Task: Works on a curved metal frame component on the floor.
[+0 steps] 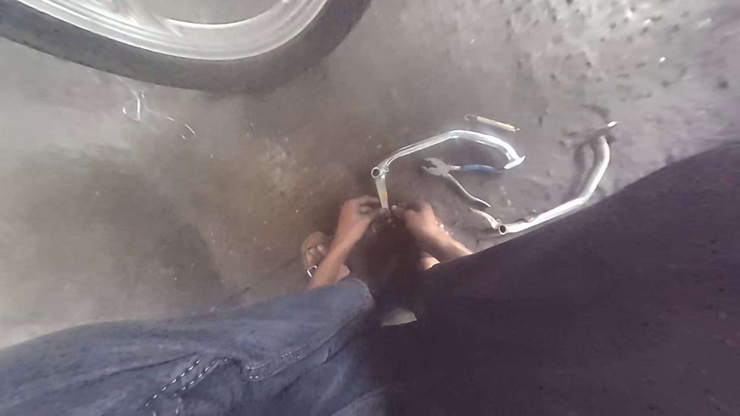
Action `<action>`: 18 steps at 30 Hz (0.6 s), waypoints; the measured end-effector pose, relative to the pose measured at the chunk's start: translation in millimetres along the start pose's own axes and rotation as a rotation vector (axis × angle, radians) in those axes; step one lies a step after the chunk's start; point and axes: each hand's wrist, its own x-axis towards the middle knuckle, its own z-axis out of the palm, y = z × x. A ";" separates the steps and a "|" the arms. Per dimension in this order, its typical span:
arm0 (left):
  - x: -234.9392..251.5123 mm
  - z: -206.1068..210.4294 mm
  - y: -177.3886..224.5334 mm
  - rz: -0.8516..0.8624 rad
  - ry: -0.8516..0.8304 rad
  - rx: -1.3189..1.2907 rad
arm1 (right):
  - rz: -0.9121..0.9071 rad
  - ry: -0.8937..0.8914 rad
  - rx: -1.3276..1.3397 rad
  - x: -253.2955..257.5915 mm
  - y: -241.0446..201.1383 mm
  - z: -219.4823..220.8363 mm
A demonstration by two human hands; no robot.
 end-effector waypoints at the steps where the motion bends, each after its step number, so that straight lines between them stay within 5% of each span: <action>1: 0.5 0.0 0.5 -0.003 0.005 0.004 | 0.002 -0.004 0.006 -0.3 -0.3 0.1; 18: 3.2 -12.7 8.3 0.074 0.036 0.121 | 0.031 -0.023 0.086 9.7 1.9 3.6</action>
